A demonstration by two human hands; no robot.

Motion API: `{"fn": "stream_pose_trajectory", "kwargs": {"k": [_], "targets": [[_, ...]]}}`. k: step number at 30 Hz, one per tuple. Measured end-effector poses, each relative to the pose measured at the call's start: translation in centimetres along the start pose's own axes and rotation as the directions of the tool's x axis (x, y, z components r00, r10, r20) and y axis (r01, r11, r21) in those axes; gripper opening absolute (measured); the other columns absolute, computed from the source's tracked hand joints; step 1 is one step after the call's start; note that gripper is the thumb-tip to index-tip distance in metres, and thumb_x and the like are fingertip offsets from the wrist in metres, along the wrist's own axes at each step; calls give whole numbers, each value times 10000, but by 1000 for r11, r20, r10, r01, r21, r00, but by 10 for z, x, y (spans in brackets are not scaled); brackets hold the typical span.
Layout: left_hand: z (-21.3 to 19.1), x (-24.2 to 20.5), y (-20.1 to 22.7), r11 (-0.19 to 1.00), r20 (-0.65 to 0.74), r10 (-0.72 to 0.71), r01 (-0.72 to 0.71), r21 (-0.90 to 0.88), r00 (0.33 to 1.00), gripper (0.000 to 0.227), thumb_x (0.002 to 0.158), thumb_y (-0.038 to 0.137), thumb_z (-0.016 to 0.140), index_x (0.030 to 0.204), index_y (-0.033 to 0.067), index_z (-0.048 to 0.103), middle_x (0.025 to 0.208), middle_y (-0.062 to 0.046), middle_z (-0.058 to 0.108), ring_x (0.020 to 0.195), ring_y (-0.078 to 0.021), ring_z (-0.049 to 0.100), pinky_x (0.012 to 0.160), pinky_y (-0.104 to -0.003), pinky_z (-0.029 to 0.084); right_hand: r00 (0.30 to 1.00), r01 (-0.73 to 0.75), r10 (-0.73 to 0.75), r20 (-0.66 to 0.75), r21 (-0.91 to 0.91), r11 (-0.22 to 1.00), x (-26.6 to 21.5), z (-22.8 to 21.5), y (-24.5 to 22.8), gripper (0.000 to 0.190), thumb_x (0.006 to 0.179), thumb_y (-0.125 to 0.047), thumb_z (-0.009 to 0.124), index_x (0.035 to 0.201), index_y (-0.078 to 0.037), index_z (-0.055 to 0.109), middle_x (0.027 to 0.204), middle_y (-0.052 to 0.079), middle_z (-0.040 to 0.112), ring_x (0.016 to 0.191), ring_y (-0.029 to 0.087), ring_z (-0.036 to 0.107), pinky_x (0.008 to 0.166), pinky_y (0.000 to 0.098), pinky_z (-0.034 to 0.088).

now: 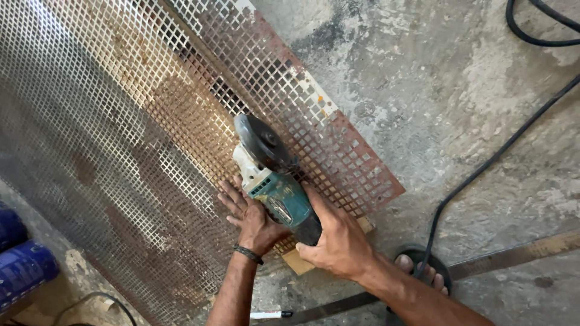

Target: Using an angle grinder to cut a piece of perforated metal mesh on the floor.

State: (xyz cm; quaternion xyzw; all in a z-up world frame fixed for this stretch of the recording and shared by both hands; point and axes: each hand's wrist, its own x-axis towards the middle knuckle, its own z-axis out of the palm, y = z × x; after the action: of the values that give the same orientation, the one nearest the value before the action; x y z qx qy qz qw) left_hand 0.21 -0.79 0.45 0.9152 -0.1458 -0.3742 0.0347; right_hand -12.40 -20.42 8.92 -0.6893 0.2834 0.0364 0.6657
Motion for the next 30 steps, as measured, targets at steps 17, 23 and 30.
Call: {"fn": "stream_pose_trajectory", "kwargs": {"k": [17, 23, 30], "targets": [[-3, -2, 2, 1000, 1, 6, -6, -8, 1000, 1749, 431, 590, 1015, 1602, 85, -182, 1629, -293, -347, 1437, -591, -358, 947, -922, -31, 996, -69, 70, 51, -8, 998, 2, 0, 5, 1003, 662, -135, 787, 1558, -28, 350, 1134, 212, 746, 829, 351, 768, 658, 450, 614], [-5, -3, 2, 999, 20, 13, -12, -31, 1000, 1763, 418, 576, 1018, 1597, 71, -191, 1613, -318, -360, 1424, -584, -380, 939, -919, -61, 995, -76, 75, 62, 29, 997, 3, -2, 2, 977, 669, -116, 777, 1547, -25, 358, 1127, 197, 749, 817, 324, 771, 645, 429, 617], [0, 0, 0, 999, -13, -2, 2, -35, 1000, 1767, 391, 592, 1014, 1607, 97, -168, 1641, -299, -310, 1449, -579, -343, 966, -905, -54, 997, -69, 67, 37, 37, 997, 3, -4, -1, 957, 670, -122, 768, 1539, -48, 373, 1190, 191, 739, 904, 347, 765, 730, 444, 614]]}}
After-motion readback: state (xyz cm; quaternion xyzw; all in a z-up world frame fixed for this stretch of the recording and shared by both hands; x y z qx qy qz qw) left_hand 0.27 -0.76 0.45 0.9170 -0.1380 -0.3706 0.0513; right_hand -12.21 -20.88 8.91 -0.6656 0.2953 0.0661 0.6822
